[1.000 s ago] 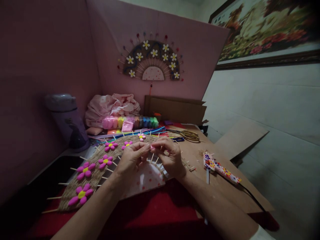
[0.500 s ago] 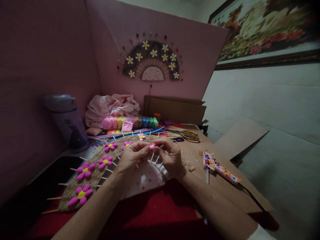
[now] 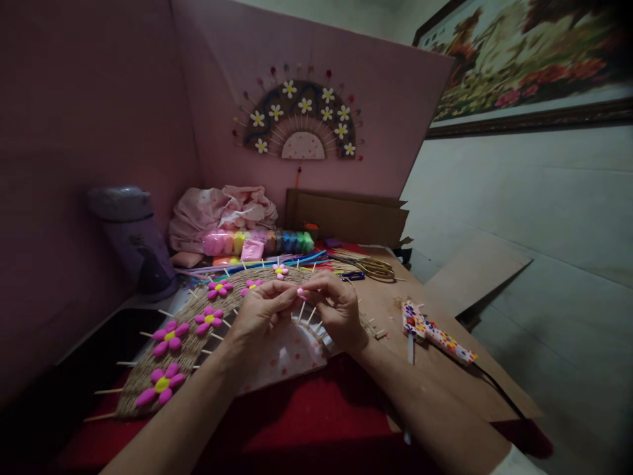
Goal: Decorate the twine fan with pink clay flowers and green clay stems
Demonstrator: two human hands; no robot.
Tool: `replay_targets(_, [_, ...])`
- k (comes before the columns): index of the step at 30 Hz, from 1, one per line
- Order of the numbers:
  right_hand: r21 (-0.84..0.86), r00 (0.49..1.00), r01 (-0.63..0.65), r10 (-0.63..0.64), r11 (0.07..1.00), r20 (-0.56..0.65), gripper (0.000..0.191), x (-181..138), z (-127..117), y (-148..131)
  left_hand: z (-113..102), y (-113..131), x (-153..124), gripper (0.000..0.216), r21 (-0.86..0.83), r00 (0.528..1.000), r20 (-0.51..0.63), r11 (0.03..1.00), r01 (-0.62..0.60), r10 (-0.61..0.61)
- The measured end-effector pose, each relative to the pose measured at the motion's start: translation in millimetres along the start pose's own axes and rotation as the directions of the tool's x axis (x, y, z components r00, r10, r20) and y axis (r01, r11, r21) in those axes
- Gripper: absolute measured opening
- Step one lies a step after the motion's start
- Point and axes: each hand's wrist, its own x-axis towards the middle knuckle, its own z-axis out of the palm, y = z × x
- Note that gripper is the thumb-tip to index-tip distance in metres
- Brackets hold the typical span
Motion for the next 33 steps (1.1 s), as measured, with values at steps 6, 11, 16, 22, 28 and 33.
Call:
replay_targets(6, [-0.029,1.000,0.012,-0.011,1.000,0.017,0.005,0,-1,1,2,2,-2,0.024,0.072,0.999,-0.006,0.996,-0.045,0.046])
replay_targets(11, [-0.096,0.998,-0.055,0.055,0.994,-0.002,0.010,13,-8,1,-4,20,-1,0.029,0.190,0.973,-0.136,0.969,-0.157,0.184])
replay_targets(16, [-0.346,0.987,-0.148,0.159,0.926,0.003,0.016,52,-19,13,-8,40,5,0.028,0.392,0.909,-0.259,0.896,-0.210,0.326])
replay_targets(22, [-0.524,0.878,-0.278,0.434,0.805,0.201,0.025,90,-12,47,-17,39,26,0.008,0.839,0.819,-0.092,0.487,-0.243,0.567])
replay_targets(28, [-0.474,0.832,-0.380,0.517,0.794,0.199,0.036,99,3,69,-28,38,42,0.014,0.993,0.828,0.113,-0.101,-0.068,0.549])
replay_targets(33, [-0.378,0.738,-0.520,0.626,0.766,0.253,0.050,100,11,85,-33,35,45,0.015,0.982,0.847,0.087,-0.189,0.017,0.524])
